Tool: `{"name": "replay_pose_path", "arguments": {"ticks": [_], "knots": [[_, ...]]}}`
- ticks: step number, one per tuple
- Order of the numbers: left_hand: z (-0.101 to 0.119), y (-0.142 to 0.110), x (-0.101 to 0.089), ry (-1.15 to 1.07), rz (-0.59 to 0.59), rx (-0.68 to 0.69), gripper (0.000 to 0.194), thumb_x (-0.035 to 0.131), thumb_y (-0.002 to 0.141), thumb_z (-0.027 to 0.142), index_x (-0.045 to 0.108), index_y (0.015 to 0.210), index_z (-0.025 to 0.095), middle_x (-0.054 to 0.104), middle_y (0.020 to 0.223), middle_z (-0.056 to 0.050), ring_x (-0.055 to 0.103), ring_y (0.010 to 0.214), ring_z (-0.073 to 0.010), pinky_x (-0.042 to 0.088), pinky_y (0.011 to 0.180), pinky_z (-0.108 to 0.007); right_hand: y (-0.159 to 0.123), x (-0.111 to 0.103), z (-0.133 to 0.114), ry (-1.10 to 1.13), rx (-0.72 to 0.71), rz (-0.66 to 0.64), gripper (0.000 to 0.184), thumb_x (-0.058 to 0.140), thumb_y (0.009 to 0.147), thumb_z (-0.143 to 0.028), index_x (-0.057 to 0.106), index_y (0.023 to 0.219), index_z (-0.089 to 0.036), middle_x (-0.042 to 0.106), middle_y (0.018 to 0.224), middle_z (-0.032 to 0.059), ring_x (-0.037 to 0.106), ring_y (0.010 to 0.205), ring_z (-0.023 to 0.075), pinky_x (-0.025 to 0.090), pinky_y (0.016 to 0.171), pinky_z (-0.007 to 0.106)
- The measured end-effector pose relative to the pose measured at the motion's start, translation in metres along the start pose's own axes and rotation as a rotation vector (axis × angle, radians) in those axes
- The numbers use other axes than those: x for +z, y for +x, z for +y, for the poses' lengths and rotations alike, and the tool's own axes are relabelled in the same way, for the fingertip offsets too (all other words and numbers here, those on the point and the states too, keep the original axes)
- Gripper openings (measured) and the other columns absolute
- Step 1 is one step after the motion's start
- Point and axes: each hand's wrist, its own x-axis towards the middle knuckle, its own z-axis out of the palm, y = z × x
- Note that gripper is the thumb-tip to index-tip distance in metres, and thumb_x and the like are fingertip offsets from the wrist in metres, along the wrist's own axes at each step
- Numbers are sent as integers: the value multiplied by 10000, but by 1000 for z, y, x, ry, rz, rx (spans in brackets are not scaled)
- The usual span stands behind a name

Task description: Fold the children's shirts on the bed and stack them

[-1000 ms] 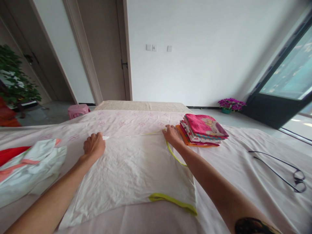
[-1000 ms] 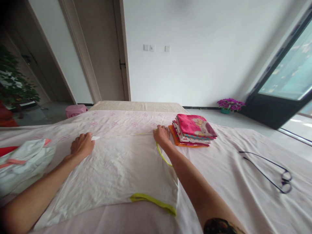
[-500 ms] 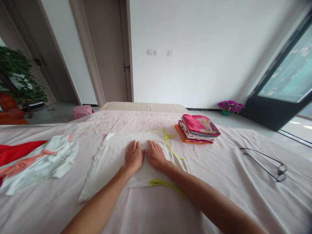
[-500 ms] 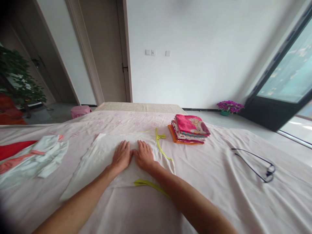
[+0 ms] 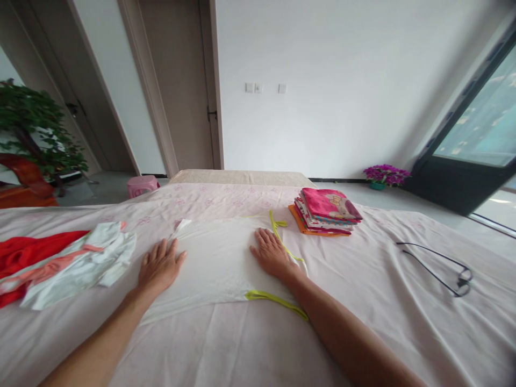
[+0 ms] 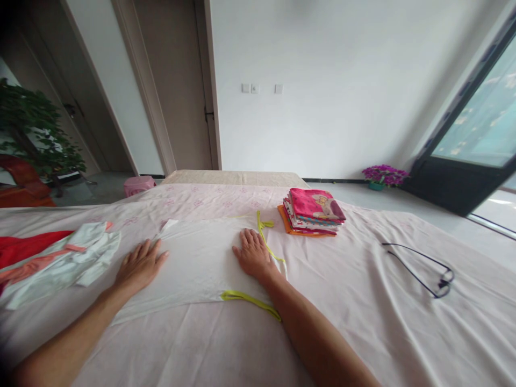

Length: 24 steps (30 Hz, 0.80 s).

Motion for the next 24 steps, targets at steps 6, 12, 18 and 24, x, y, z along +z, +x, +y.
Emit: {"name": "replay_pose_path", "arguments": {"ticks": [6,12,18,24], "knots": [[37,21,-21,40,49,70,660,313,963,475,391,1482,76,321,1562,-232,264,1459,-376,241,1152,-495,1,2,-1,-20,9,19,653,291,1003,-515,381,1503,-103,299,1583,133,244,1471,287,183,1204,459],[142,49,-25,-186,6,675,607,262,990,449,364,1501,137,282,1606,-118,225,1492,-216,212,1201,-366,0,1,0,-11,7,35,638,306,1006,-496,373,1507,-108,304,1583,124,250,1470,280,181,1205,451],[124,91,-3,-170,-80,560,610,293,976,523,323,1524,257,239,1627,-53,191,1503,-215,174,1204,-400,-1,-1,0,-16,-10,26,625,318,1008,-479,376,1506,-106,313,1578,132,256,1467,277,166,1208,447],[28,119,1,-123,-78,215,617,274,985,472,316,1528,180,272,1601,-165,241,1477,-319,198,1170,-517,0,4,1,-13,-19,43,626,336,1001,-487,383,1503,-115,314,1578,127,250,1469,280,171,1205,454]]}}
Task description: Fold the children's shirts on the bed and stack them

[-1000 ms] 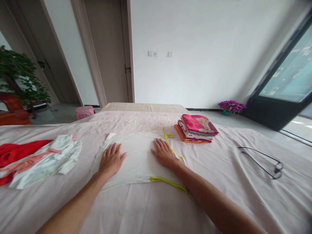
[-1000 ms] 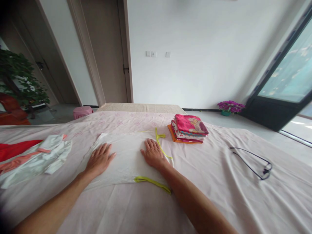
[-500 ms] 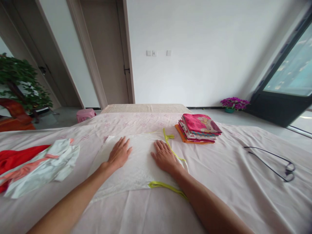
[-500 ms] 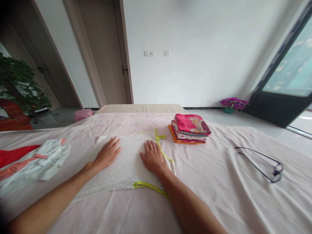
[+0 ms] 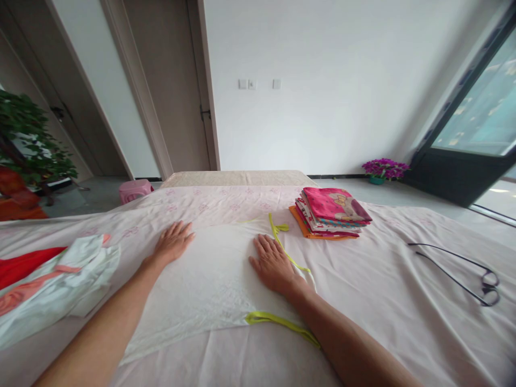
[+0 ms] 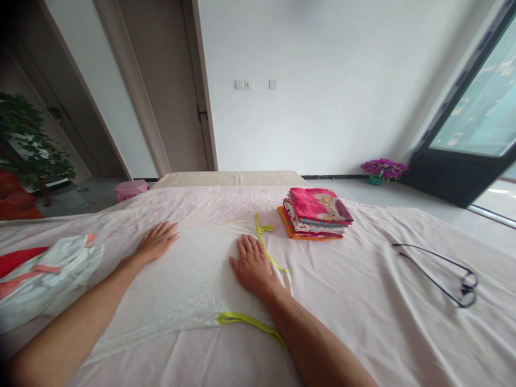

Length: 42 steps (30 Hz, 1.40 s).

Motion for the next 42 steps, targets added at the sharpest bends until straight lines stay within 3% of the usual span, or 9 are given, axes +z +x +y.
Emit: {"name": "replay_pose_path", "arguments": {"ticks": [3,6,14,17,21,28,32,37,42], "knots": [[-17,-6,-10,7,21,-131,614,282,989,458,343,1509,136,300,1575,-215,294,1443,-370,217,1142,-572,0,1,0,3,10,11,624,346,997,-485,390,1499,-115,327,1572,133,259,1465,282,172,1202,456],[3,-15,-21,20,52,-218,606,327,979,390,370,1471,38,323,1536,-288,289,1432,-417,206,1124,-627,1,1,0,16,19,11,628,345,995,-492,396,1495,-114,330,1571,137,270,1459,289,178,1198,459],[169,-89,-12,-43,118,102,579,303,973,346,366,1491,93,347,1565,-183,293,1462,-284,275,1164,-406,3,1,3,61,14,30,542,319,1011,-383,429,1462,-103,401,1533,140,309,1438,245,196,1194,412],[201,-122,-1,-109,108,191,604,342,962,370,377,1480,61,333,1564,-207,292,1461,-310,271,1169,-447,3,0,5,73,0,40,517,316,1008,-327,432,1451,-88,427,1512,151,319,1429,224,201,1191,386],[177,-147,1,-62,77,163,677,348,955,505,372,1491,93,300,1583,-191,254,1476,-315,232,1183,-472,4,-3,5,80,0,23,515,331,1002,-320,436,1442,-74,422,1512,156,317,1426,222,193,1191,379],[52,-173,1,101,99,-16,718,300,953,554,352,1507,100,297,1581,-201,281,1461,-333,237,1164,-493,4,-6,3,76,-1,-2,533,338,1005,-369,433,1440,-77,406,1520,156,310,1422,226,184,1185,387],[8,-185,3,149,102,-125,708,281,947,542,356,1507,116,317,1576,-192,317,1441,-340,267,1133,-526,3,-9,2,65,-5,-17,536,339,1009,-382,425,1441,-77,390,1526,175,302,1424,226,178,1181,397],[27,-177,-13,174,70,-212,709,275,949,536,398,1482,84,320,1569,-213,274,1453,-379,222,1146,-547,1,-18,-4,39,-18,-38,540,339,1011,-400,425,1444,-88,376,1531,179,308,1421,244,183,1173,410],[66,-171,-15,99,119,24,692,267,965,524,321,1525,121,287,1591,-185,226,1481,-338,233,1162,-470,-16,-24,-11,20,-28,-144,630,281,1015,-493,318,1525,-126,227,1609,157,177,1483,292,145,1178,495]]}}
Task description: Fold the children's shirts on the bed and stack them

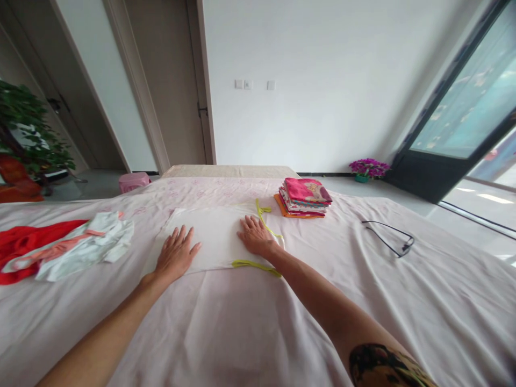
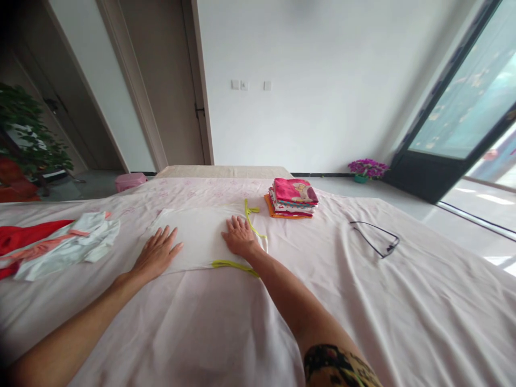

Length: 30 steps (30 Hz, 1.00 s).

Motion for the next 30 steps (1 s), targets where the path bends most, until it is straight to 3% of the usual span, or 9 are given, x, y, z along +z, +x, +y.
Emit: {"name": "replay_pose_path", "arguments": {"ticks": [2,6,11,15,18,22,26,30], "knots": [[-2,-4,8,-22,-23,38,678,284,962,529,327,1526,155,292,1592,-172,250,1475,-328,248,1155,-465,-15,0,4,7,-11,-45,662,248,1010,-540,295,1541,-148,203,1619,137,160,1492,287,143,1185,490],[-31,-15,24,-1,-28,37,667,313,950,540,348,1520,195,315,1587,-153,292,1459,-320,242,1156,-467,-54,-6,27,-21,-1,-37,653,238,1010,-548,294,1546,-180,216,1617,105,175,1494,256,124,1200,481],[-56,-24,29,51,8,21,663,313,942,523,351,1519,199,345,1573,-151,319,1443,-328,276,1132,-480,-92,-20,65,-35,40,-48,604,258,1022,-497,285,1549,-204,238,1613,88,186,1492,226,139,1202,456],[-53,-29,27,61,54,10,639,293,940,514,424,1479,196,395,1542,-150,313,1442,-331,279,1132,-503,-105,-28,77,-10,39,-28,584,283,1025,-438,284,1548,-179,300,1591,96,231,1479,198,179,1199,418],[-50,-31,24,35,148,22,603,309,930,477,522,1401,167,439,1511,-145,254,1467,-322,243,1165,-507,-110,-31,77,59,40,79,513,337,1011,-380,437,1473,-180,428,1523,102,379,1405,192,285,1160,374],[-49,-32,18,-104,249,179,530,342,916,388,577,1331,157,517,1449,-112,299,1453,-248,241,1209,-419,-121,-38,79,174,-26,221,394,473,909,-227,639,1267,-221,606,1346,73,558,1217,196,421,1055,363],[-44,-33,13,-272,280,325,465,337,923,301,610,1287,204,579,1386,-59,385,1412,-201,301,1201,-383,-140,-49,82,174,-122,188,444,493,773,-76,722,1102,-267,691,1185,25,608,1099,198,470,984,367],[-27,-38,9,-357,256,438,445,336,954,299,624,1283,212,598,1375,-37,417,1395,-190,342,1187,-368,-154,-57,82,101,-210,103,400,479,862,-114,722,1127,-290,697,1168,15,627,1039,166,483,926,309]]}}
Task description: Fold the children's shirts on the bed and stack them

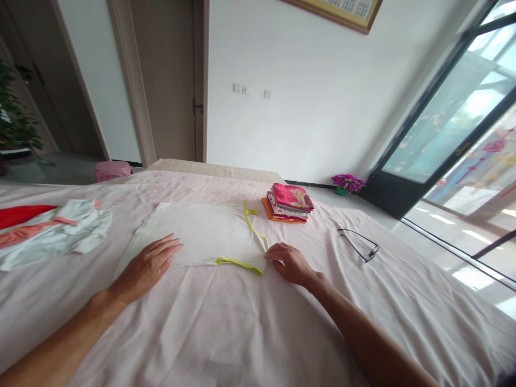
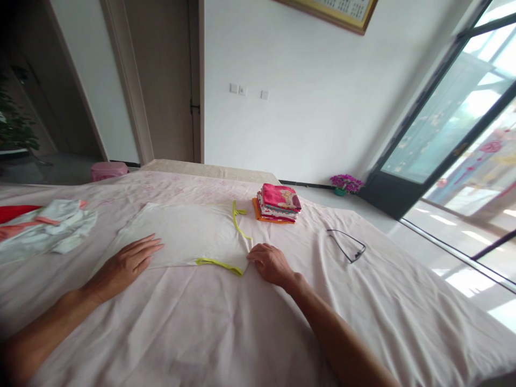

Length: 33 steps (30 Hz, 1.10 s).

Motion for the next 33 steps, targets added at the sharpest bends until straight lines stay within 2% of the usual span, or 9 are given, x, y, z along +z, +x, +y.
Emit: {"name": "replay_pose_path", "arguments": {"ticks": [3,5,9,13,19,23,25,28,33], "knots": [[22,4,0,-71,-75,67,449,369,966,324,569,1355,221,568,1417,-22,414,1400,-181,352,1183,-354,-1,1,-2,-71,-19,-31,344,424,982,-250,706,1172,-302,686,1203,39,629,1041,176,474,929,324],[38,7,-2,-110,-131,107,475,380,968,320,501,1419,233,520,1467,-14,386,1419,-178,344,1187,-359,2,6,-2,-113,-19,-31,351,392,1013,-312,706,1170,-300,680,1217,50,627,1046,182,467,936,333],[65,8,-3,-147,-204,163,566,429,953,311,353,1509,246,401,1556,-21,306,1462,-184,292,1209,-387,8,13,-4,-126,-44,-11,354,373,1028,-312,708,1132,-258,676,1221,60,623,1055,180,455,950,328],[80,10,-3,-170,-262,193,652,479,936,359,254,1544,288,318,1598,-22,263,1481,-207,243,1219,-428,17,12,-8,-117,-26,36,333,371,1030,-294,681,1129,-223,664,1237,75,627,1060,179,458,933,319],[84,14,-1,-213,-361,253,661,480,945,446,237,1545,311,302,1605,-21,254,1484,-199,184,1232,-424,50,9,-22,-96,-23,91,305,387,1022,-263,674,1108,-207,676,1191,85,616,1088,182,447,963,314],[81,13,0,-246,-347,275,640,484,949,456,269,1536,318,334,1591,-36,297,1466,-214,195,1228,-434,78,25,-31,-19,-77,102,247,473,970,-199,673,1113,-215,666,1221,68,606,1127,194,449,990,329],[81,11,0,-258,-326,285,634,496,947,446,285,1530,316,357,1580,-41,321,1454,-219,218,1222,-430,86,34,-33,65,-102,109,284,520,921,-151,652,1164,-217,655,1249,63,609,1136,195,464,986,326],[80,10,-1,-253,-313,289,616,507,947,426,311,1520,309,377,1571,-36,335,1447,-214,240,1216,-416,88,40,-33,168,-73,181,335,509,905,-123,628,1201,-227,664,1229,63,622,1121,192,483,972,330],[79,10,-1,-239,-310,286,549,511,948,403,404,1474,288,417,1547,-42,372,1427,-223,276,1200,-425,71,34,-34,179,-35,265,235,538,910,-171,659,1101,-233,702,1122,68,636,1068,209,480,960,375]]}}
